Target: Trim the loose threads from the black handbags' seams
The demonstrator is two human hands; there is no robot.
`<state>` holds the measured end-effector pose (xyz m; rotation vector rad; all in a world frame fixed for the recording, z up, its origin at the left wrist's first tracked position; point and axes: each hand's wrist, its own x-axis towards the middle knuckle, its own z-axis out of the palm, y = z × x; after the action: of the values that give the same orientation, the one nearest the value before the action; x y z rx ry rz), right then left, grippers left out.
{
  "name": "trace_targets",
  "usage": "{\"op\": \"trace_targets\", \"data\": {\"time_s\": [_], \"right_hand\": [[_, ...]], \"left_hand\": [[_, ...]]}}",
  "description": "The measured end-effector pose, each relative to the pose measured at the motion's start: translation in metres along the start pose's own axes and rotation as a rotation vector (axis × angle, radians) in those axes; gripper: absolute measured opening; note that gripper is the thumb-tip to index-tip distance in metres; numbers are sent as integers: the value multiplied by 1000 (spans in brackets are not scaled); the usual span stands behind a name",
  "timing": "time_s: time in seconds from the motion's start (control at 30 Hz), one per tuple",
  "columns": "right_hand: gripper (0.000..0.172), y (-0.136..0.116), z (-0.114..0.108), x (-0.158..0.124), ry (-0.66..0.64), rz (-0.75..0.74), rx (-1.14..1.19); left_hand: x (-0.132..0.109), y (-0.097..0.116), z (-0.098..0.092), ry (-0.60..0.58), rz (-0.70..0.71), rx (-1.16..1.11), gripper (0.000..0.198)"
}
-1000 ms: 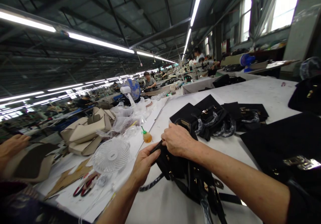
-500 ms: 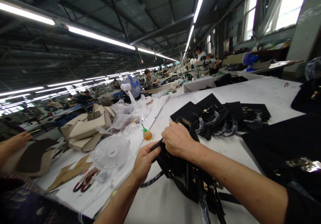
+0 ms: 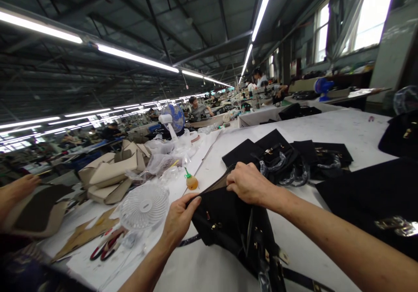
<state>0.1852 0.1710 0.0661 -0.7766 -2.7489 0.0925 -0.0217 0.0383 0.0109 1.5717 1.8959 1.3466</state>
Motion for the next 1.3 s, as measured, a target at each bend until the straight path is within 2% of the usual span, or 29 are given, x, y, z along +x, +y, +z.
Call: {"op": "trace_targets", "data": {"time_s": [0.2, 0.47, 0.83, 1.3], "right_hand": [[15, 1, 5, 13, 40, 128, -16], [14, -3, 11, 26, 60, 169, -70], [13, -9, 12, 31, 73, 167, -133], [14, -3, 8, 27, 42, 116, -123]], "left_hand": [[-8, 3, 4, -11, -11, -1, 28], [-8, 0, 5, 9, -23, -29, 27], [-9, 2, 5, -3, -19, -43, 27], [-10, 5, 5, -40, -27, -40, 29]]}}
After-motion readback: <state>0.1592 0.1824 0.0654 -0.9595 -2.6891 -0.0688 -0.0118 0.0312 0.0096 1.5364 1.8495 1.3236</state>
